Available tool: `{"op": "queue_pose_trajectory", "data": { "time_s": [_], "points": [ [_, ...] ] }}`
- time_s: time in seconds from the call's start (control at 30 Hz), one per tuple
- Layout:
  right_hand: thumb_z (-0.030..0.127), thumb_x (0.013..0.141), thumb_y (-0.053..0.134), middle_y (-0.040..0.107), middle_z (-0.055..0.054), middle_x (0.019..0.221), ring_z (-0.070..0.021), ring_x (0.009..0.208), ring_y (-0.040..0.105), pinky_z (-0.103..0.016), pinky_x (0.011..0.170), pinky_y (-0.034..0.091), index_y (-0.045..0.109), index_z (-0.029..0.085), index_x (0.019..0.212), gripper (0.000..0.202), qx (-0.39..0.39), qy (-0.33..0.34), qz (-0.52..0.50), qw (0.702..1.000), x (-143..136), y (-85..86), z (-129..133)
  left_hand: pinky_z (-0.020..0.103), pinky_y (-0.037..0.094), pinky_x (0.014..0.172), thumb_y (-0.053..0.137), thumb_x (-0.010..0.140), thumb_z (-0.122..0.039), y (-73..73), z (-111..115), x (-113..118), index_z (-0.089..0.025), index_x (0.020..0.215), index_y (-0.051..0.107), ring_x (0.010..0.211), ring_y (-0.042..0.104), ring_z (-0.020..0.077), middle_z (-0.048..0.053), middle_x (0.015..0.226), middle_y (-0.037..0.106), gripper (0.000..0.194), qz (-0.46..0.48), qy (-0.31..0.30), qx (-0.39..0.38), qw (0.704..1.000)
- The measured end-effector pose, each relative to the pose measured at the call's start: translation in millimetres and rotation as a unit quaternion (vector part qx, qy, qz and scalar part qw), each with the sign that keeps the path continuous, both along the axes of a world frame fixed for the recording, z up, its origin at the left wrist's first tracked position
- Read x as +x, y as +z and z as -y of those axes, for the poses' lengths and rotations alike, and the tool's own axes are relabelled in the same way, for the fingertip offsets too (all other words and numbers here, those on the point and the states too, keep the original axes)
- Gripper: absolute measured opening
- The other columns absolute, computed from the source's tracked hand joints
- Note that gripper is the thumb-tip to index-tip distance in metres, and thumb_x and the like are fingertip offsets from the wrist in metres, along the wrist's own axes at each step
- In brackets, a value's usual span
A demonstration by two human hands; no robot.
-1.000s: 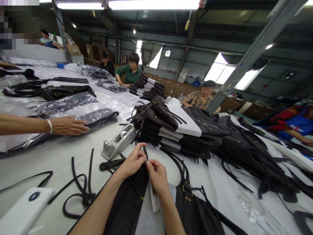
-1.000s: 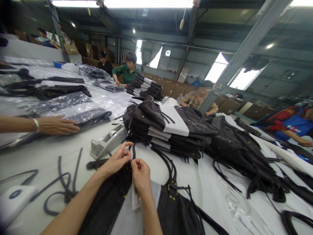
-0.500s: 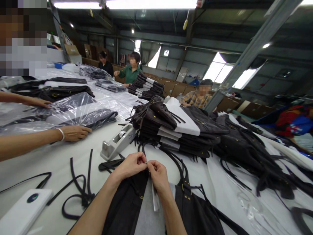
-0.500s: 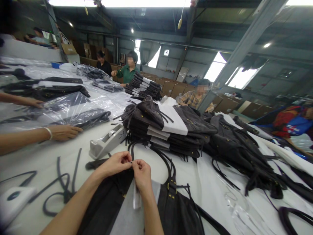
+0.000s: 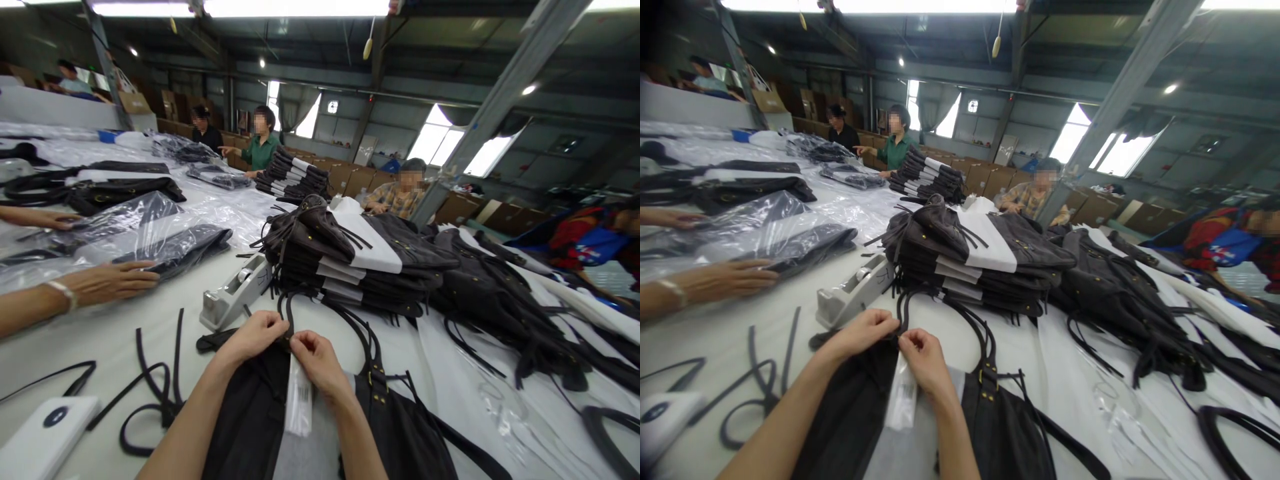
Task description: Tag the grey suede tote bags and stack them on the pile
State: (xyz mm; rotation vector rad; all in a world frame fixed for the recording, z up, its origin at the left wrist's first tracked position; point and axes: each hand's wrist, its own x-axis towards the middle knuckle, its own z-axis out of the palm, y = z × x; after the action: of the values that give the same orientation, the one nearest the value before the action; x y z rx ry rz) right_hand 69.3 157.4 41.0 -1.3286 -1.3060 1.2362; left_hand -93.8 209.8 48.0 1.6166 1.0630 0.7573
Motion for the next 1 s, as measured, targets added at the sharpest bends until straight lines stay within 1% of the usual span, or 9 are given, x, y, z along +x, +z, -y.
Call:
{"op": "queue_pose_trajectory", "data": {
  "time_s": [0.1, 0.17, 0.27, 0.33, 0.5, 0.6, 0.77, 0.87, 1.0],
  "points": [
    [0.038, 0.067, 0.072, 0.054, 0.006, 0.054, -0.0075, 0.047, 0.040, -0.019, 0.046, 0.026, 0.063, 0.017, 0.084, 0.028, -0.061, 0.026, -0.068, 0.995, 3.8, 4.9, 4.8, 0.019, 0.025, 0.044, 0.057, 0.079, -0.051, -4.4, -5.1, -5.2, -0.017, 0.059, 0.045, 0.044, 0.035, 0.0055, -0.006, 0.051, 0.043, 0.041, 0.189, 0.033, -0.139, 0.972],
    [0.034, 0.064, 0.074, 0.055, 0.006, 0.054, -0.0067, 0.046, 0.040, -0.019, 0.046, 0.026, 0.064, 0.017, 0.081, 0.026, -0.070, 0.027, -0.102, 0.992, 4.7, 3.8, 5.5, 0.017, 0.025, 0.041, 0.061, 0.080, -0.047, -7.8, -8.6, -9.2, -0.017, 0.062, 0.044, 0.041, 0.034, 0.0040, -0.007, 0.050, 0.040, 0.039, 0.329, 0.046, -0.240, 0.912],
    [0.030, 0.063, 0.072, 0.061, 0.002, 0.060, -0.0074, 0.047, 0.045, -0.019, 0.047, 0.030, 0.069, 0.016, 0.078, 0.021, -0.083, 0.017, -0.145, 0.986, 4.4, 0.5, 4.3, 0.013, 0.030, 0.040, 0.058, 0.086, -0.030, -11.0, -13.1, -14.8, -0.016, 0.072, 0.048, 0.042, 0.040, 0.0034, -0.008, 0.053, 0.040, 0.022, 0.492, 0.057, -0.364, 0.789],
    [0.029, 0.064, 0.071, 0.067, -0.002, 0.068, -0.0102, 0.054, 0.053, -0.021, 0.052, 0.037, 0.071, 0.015, 0.082, 0.023, -0.094, 0.009, -0.182, 0.979, 4.7, 0.1, 4.2, 0.011, 0.032, 0.038, 0.053, 0.086, -0.015, -11.6, -14.9, -17.5, -0.014, 0.082, 0.052, 0.046, 0.047, 0.0030, -0.003, 0.063, 0.051, 0.004, 0.524, 0.070, -0.399, 0.750],
    [0.031, 0.063, 0.078, 0.069, -0.007, 0.103, -0.0203, 0.094, 0.061, -0.029, 0.083, 0.045, 0.070, 0.018, 0.101, 0.041, -0.038, 0.050, -0.217, 0.974, 6.3, 0.7, 6.2, 0.007, 0.024, 0.028, 0.046, 0.072, 0.010, -11.3, -13.5, -20.1, -0.011, 0.098, 0.056, 0.040, 0.039, -0.0040, 0.013, 0.112, 0.061, 0.035, 0.484, 0.084, -0.395, 0.776],
    [0.044, 0.069, 0.074, 0.069, -0.005, 0.089, -0.0176, 0.081, 0.060, -0.027, 0.071, 0.046, 0.070, 0.018, 0.097, 0.038, -0.001, 0.024, -0.176, 0.984, 2.9, -5.3, 4.0, 0.006, 0.022, 0.027, 0.053, 0.070, 0.008, -10.8, -10.5, -18.5, -0.011, 0.104, 0.057, 0.043, 0.045, -0.0042, 0.017, 0.122, 0.057, 0.039, 0.455, 0.067, -0.377, 0.804],
    [0.054, 0.073, 0.067, 0.054, 0.003, 0.056, -0.0090, 0.048, 0.041, -0.022, 0.046, 0.032, 0.069, 0.017, 0.082, 0.037, 0.024, -0.100, -0.152, 0.983, -5.4, -14.4, -3.2, 0.007, 0.031, 0.034, 0.071, 0.077, -0.016, -11.7, -7.4, -11.4, -0.012, 0.110, 0.060, 0.058, 0.057, 0.0025, 0.016, 0.112, 0.064, 0.035, 0.402, 0.059, -0.322, 0.855],
    [0.047, 0.070, 0.070, 0.058, 0.001, 0.059, -0.0126, 0.053, 0.048, -0.024, 0.050, 0.038, 0.071, 0.018, 0.091, 0.036, 0.036, -0.136, -0.170, 0.975, -8.0, -14.7, -5.8, 0.013, 0.047, 0.053, 0.075, 0.075, -0.026, -13.4, -7.0, -7.8, -0.012, 0.106, 0.064, 0.070, 0.061, 0.0072, 0.013, 0.104, 0.066, 0.036, 0.392, 0.046, -0.301, 0.868],
    [0.034, 0.064, 0.071, 0.066, -0.001, 0.066, -0.0169, 0.066, 0.058, -0.026, 0.062, 0.044, 0.074, 0.017, 0.087, 0.029, 0.029, -0.137, -0.186, 0.973, -9.7, -16.0, -8.9, 0.019, 0.050, 0.070, 0.076, 0.073, -0.030, -14.4, -6.1, -3.9, -0.012, 0.103, 0.066, 0.077, 0.062, 0.0104, 0.008, 0.092, 0.068, 0.037, 0.386, 0.014, -0.273, 0.881]
  ]
}}
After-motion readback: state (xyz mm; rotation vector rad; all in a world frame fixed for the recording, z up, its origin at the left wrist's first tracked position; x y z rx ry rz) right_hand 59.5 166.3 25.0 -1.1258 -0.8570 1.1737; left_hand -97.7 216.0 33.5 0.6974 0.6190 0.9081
